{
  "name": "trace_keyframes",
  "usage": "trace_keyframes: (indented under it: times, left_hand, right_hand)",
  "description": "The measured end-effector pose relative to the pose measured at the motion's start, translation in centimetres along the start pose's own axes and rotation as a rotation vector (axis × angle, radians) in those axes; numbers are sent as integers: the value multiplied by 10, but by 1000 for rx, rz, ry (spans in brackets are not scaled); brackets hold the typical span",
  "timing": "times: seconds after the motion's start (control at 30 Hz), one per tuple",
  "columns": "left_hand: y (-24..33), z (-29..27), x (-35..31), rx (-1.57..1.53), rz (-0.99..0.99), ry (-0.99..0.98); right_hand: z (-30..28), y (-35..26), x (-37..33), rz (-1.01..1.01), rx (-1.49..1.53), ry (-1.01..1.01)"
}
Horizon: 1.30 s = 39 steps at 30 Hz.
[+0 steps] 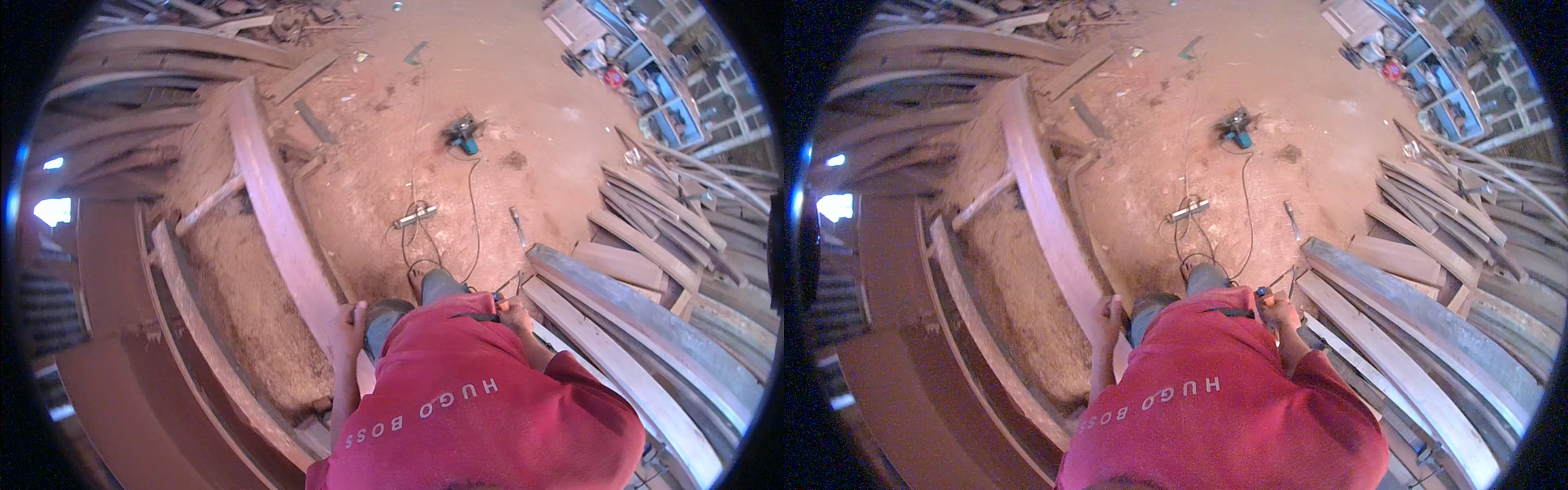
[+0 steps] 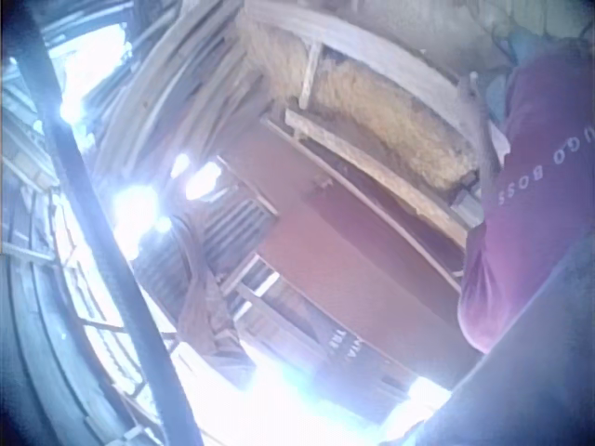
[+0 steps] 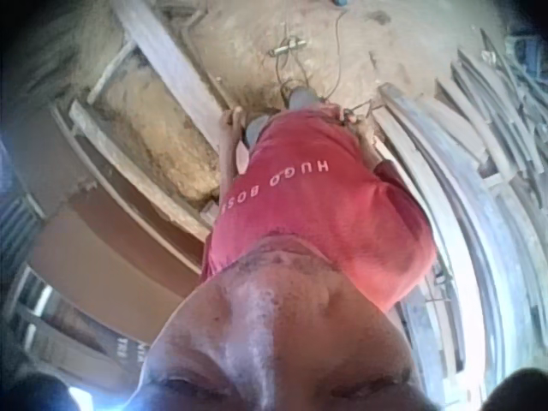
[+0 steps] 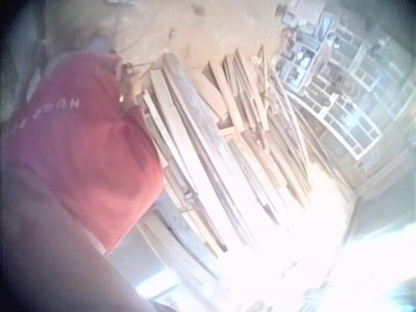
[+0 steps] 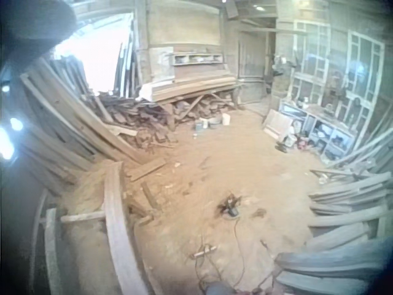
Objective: The person planes a wooden beam with an electric planer, moves large planks by hand, and measures several pieces of timber using a yellow tape measure.
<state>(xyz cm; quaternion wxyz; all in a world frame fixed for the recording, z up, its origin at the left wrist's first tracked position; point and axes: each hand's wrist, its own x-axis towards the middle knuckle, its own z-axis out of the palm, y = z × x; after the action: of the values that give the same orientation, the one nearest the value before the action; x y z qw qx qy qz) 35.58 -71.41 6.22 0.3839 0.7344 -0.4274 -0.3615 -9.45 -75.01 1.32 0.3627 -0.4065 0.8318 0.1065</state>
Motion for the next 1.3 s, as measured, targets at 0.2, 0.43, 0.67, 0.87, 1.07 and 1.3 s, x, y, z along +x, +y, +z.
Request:
trace_keyframes:
  times: [0.2,0.43,0.67,0.87,1.07,1.3]
  left_hand:
    - [124,-10,121,430,-159,185]
    - [49,5,286,36,-38,-124]
    - [100,-23,430,399,-37,-606]
    - [169,-22,554,498,29,-584]
    - [172,17,649,522,18,-599]
    - [44,17,731,825,-173,-638]
  right_hand:
    - [-4,-31,47,98,65,58]
    - [6,-119,106,166,119,94]
    - [24,-220,172,106,469,262]
    - [-8,-343,261,38,532,232]
    - [-66,-478,372,-29,541,303]
    - [-105,-640,564,-144,515,140]
